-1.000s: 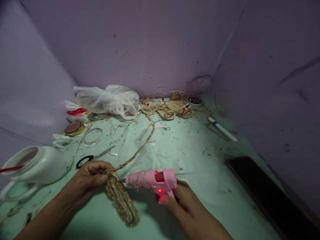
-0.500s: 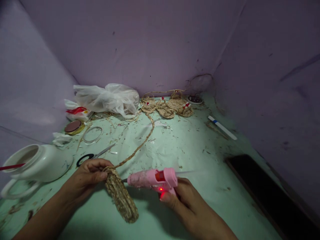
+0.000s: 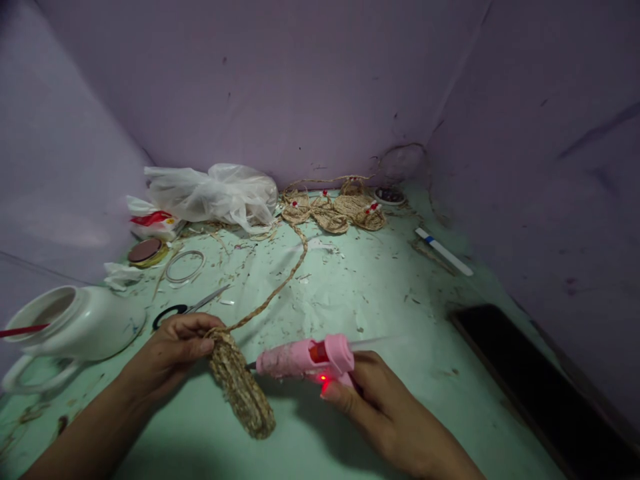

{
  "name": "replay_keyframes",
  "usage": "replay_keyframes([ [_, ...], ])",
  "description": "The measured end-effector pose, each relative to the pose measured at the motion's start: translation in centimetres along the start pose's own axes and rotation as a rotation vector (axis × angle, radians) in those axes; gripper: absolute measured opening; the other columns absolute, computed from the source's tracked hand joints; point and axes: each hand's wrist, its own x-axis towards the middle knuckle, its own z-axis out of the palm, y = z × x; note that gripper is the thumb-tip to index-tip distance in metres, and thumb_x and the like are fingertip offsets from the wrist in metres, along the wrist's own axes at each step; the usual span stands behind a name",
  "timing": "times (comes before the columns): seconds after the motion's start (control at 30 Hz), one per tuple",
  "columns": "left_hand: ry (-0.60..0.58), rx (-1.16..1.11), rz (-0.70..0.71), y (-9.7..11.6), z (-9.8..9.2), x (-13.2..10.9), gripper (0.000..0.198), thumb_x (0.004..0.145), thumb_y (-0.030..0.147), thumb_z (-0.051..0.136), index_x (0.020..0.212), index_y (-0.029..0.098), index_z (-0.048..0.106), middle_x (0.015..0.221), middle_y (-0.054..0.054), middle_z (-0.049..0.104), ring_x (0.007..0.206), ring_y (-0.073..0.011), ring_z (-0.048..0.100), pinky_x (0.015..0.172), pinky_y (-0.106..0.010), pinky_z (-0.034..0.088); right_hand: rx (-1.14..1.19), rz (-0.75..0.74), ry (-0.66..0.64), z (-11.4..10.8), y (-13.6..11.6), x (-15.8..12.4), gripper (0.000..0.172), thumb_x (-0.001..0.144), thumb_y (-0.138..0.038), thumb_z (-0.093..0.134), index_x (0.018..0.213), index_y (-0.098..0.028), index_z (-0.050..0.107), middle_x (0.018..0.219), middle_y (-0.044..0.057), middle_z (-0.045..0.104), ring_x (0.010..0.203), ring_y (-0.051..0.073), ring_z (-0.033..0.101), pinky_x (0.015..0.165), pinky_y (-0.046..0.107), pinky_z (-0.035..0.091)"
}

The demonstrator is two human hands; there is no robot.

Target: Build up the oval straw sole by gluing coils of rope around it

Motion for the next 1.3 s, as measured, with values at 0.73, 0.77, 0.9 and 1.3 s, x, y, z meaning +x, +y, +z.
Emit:
replay_keyframes([
  [0.73, 0.004, -0.034, 0.003, -0.2, -0.1, 0.0, 0.027, 0.048, 0.022, 0.088, 0.072, 0.014, 0.076, 0.064, -0.005, 0.074, 0.056, -0.0133, 0.064, 0.057, -0.02, 0.05, -0.035, -0.016, -0.129, -1.2, -1.0, 0.3, 0.054, 0.09, -0.062, 0.036, 0.073, -0.021, 0.067, 0.063, 0.001, 0.057, 0.057, 0.015, 0.052, 0.053, 0.026, 0.045],
  [0.77, 0.003, -0.035, 0.003, -0.2, -0.1, 0.0, 0.027, 0.048, 0.022, 0.088, 0.072, 0.015, 0.076, 0.065, -0.005, 0.074, 0.056, -0.0136, 0.064, 0.058, -0.02, 0.05, -0.03, -0.019, -0.134, -1.2, -1.0, 0.3, 0.053, 0.09, -0.061, 0.037, 0.073, -0.021, 0.067, 0.062, 0.001, 0.057, 0.056, 0.015, 0.052, 0.052, 0.026, 0.045],
  [0.9, 0.002, -0.035, 0.002, -0.2, -0.1, 0.1, 0.026, 0.049, 0.021, 0.087, 0.072, 0.015, 0.076, 0.065, -0.006, 0.074, 0.056, -0.0148, 0.064, 0.057, -0.022, 0.05, -0.009, -0.031, -0.144, -1.2, -0.9, 0.4, 0.052, 0.09, -0.059, 0.039, 0.07, -0.021, 0.067, 0.061, 0.001, 0.055, 0.056, 0.015, 0.051, 0.052, 0.025, 0.044],
  [1.3, -0.04, -0.003, -0.027, -0.3, 0.1, 0.1, 0.026, 0.052, 0.023, 0.086, 0.074, 0.014, 0.076, 0.065, -0.005, 0.074, 0.057, -0.0129, 0.064, 0.058, -0.019, 0.049, 0.023, -0.046, -0.109, -0.5, -0.6, 0.4, 0.052, 0.091, -0.06, 0.036, 0.067, -0.019, 0.058, 0.058, -0.002, 0.044, 0.053, 0.013, 0.042, 0.048, 0.023, 0.036],
])
